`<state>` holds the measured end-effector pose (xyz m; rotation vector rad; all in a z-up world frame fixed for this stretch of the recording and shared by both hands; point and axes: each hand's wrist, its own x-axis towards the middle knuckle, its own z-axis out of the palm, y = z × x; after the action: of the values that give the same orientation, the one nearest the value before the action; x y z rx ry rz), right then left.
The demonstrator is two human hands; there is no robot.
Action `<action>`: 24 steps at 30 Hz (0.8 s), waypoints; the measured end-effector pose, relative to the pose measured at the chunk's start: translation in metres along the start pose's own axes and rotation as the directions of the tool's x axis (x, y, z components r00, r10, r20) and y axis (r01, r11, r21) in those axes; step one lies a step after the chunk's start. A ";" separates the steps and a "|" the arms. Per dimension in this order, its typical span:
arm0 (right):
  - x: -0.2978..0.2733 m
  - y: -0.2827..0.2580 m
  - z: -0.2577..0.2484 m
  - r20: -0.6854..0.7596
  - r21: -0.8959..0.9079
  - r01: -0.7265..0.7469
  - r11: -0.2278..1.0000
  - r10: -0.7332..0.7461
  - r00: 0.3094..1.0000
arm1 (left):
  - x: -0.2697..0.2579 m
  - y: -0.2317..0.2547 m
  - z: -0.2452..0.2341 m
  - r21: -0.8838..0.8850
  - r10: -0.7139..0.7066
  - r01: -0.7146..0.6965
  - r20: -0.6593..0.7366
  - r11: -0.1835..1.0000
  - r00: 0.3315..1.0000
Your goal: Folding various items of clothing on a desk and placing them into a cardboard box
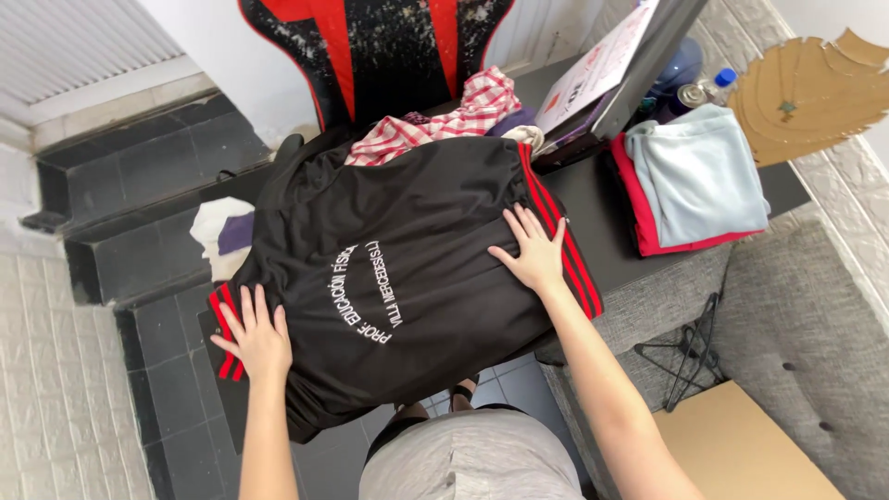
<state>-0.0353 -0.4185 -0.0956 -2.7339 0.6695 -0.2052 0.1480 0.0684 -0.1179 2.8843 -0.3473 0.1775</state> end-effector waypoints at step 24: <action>-0.195 0.114 0.030 0.173 0.892 -0.380 0.245 0.591 0.788 | -0.237 0.024 0.003 -0.645 -0.595 0.669 0.389 0.369 0.704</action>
<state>-0.2491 -0.4138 -0.1742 -1.3383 1.0473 -0.5182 -0.0860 0.0973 -0.1500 1.9528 0.5956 -0.2090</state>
